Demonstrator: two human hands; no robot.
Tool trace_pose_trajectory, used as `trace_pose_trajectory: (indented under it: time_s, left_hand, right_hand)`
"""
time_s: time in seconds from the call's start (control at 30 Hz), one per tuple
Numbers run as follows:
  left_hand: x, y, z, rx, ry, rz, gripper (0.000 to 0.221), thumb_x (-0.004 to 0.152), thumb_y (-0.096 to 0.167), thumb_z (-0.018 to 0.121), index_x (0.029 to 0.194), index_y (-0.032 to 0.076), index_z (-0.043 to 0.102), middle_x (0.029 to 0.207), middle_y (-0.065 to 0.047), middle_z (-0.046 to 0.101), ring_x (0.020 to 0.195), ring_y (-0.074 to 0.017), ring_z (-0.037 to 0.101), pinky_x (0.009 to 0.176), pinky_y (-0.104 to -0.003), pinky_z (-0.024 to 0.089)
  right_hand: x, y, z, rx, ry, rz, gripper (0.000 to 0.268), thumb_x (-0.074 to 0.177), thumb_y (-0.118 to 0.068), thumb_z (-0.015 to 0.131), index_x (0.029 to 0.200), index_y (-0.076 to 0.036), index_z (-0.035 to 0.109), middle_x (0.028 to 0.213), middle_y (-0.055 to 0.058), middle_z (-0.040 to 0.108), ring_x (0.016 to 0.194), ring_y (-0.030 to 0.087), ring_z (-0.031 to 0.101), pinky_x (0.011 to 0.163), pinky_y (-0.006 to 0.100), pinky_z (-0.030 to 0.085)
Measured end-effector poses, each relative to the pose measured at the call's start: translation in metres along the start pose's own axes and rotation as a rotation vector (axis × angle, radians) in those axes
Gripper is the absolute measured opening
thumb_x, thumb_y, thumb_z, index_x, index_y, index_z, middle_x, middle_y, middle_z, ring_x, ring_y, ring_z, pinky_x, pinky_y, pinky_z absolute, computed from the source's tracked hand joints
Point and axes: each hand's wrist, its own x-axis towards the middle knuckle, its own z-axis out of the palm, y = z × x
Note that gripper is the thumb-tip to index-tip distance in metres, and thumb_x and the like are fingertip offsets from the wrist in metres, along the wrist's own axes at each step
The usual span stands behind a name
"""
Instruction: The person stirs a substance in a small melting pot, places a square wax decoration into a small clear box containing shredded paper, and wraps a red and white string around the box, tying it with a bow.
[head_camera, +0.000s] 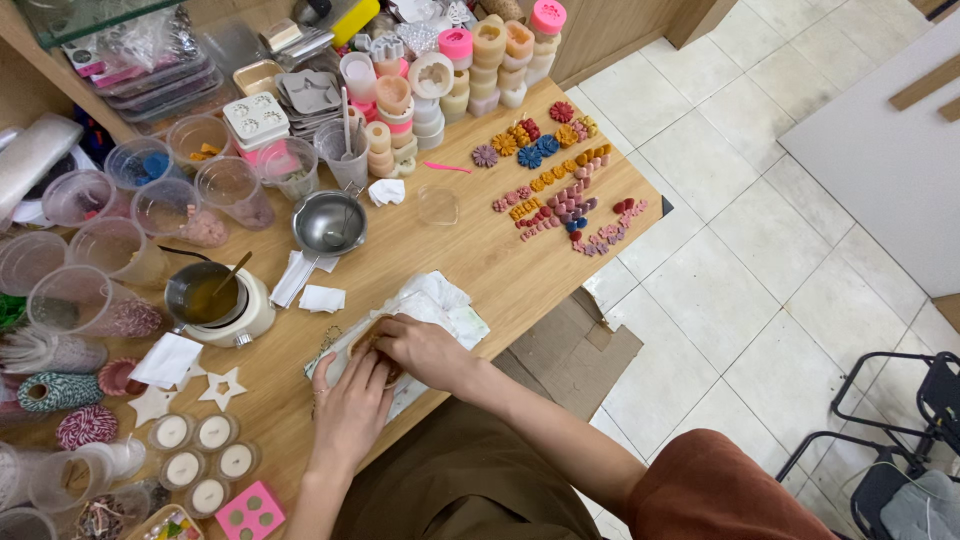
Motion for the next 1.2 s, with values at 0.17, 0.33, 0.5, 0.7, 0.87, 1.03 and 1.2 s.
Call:
trace_pose_trajectory:
  time_s: [0.17, 0.33, 0.5, 0.7, 0.87, 1.03, 1.2]
  left_hand:
    - [-0.001, 0.001, -0.009, 0.078, 0.008, -0.004, 0.037, 0.083, 0.026, 0.072, 0.116, 0.009, 0.067, 0.130, -0.009, 0.063, 0.132, -0.0190, 0.052, 0.116, -0.054, 0.020]
    - [0.000, 0.003, -0.016, 0.048, 0.025, 0.007, 0.035, 0.084, 0.035, 0.073, 0.108, 0.009, 0.069, 0.116, -0.007, 0.068, 0.125, -0.0194, 0.057, 0.115, -0.054, 0.022]
    - [0.001, 0.005, -0.018, 0.031, 0.066, 0.026, 0.032, 0.087, 0.036, 0.071, 0.103, 0.008, 0.071, 0.109, -0.007, 0.070, 0.120, -0.0211, 0.060, 0.113, -0.054, 0.023]
    - [-0.001, 0.001, -0.016, 0.004, 0.119, 0.049, 0.027, 0.088, 0.029, 0.069, 0.105, 0.009, 0.072, 0.113, -0.008, 0.070, 0.123, -0.0227, 0.060, 0.113, -0.055, 0.024]
    - [-0.003, 0.001, -0.018, 0.025, 0.113, 0.035, 0.020, 0.088, 0.027, 0.069, 0.099, 0.010, 0.072, 0.120, -0.010, 0.069, 0.128, -0.0220, 0.058, 0.116, -0.054, 0.024]
    - [0.000, 0.010, -0.032, 0.009, 0.085, 0.016, 0.029, 0.085, 0.031, 0.071, 0.102, 0.008, 0.073, 0.125, -0.012, 0.065, 0.133, -0.0221, 0.053, 0.114, -0.056, 0.022]
    - [0.004, 0.035, -0.057, -0.099, 0.171, -0.046, 0.029, 0.088, 0.033, 0.069, 0.107, 0.011, 0.074, 0.128, -0.010, 0.063, 0.133, -0.0215, 0.051, 0.114, -0.056, 0.020]
  right_hand:
    - [0.001, -0.004, -0.006, -0.007, 0.067, -0.038, 0.030, 0.075, -0.001, 0.069, 0.104, 0.003, 0.073, 0.114, 0.014, 0.069, 0.110, 0.028, 0.067, 0.088, 0.035, 0.058]
    - [0.002, -0.006, -0.002, 0.011, -0.091, 0.001, 0.010, 0.078, -0.002, 0.069, 0.087, -0.001, 0.072, 0.106, 0.014, 0.070, 0.105, 0.029, 0.068, 0.084, 0.037, 0.058]
    - [-0.001, -0.005, -0.001, 0.024, -0.069, 0.025, 0.009, 0.079, -0.002, 0.069, 0.087, 0.000, 0.071, 0.110, 0.015, 0.070, 0.100, 0.030, 0.069, 0.082, 0.038, 0.058]
    - [-0.001, -0.005, -0.008, 0.032, 0.024, 0.013, 0.017, 0.078, -0.001, 0.068, 0.093, 0.000, 0.074, 0.114, 0.015, 0.071, 0.104, 0.031, 0.069, 0.084, 0.039, 0.058]
    - [-0.004, -0.005, -0.013, 0.116, 0.032, 0.082, 0.019, 0.082, -0.003, 0.070, 0.101, 0.000, 0.074, 0.113, 0.015, 0.071, 0.103, 0.032, 0.069, 0.084, 0.040, 0.058]
    - [0.000, -0.008, -0.022, 0.097, 0.098, 0.078, 0.024, 0.084, -0.007, 0.073, 0.107, 0.000, 0.074, 0.113, 0.014, 0.071, 0.101, 0.030, 0.069, 0.084, 0.039, 0.058]
    - [-0.011, -0.006, -0.051, 0.158, 0.168, 0.073, 0.021, 0.082, -0.009, 0.076, 0.102, -0.004, 0.076, 0.099, 0.010, 0.073, 0.095, 0.030, 0.067, 0.081, 0.041, 0.056]
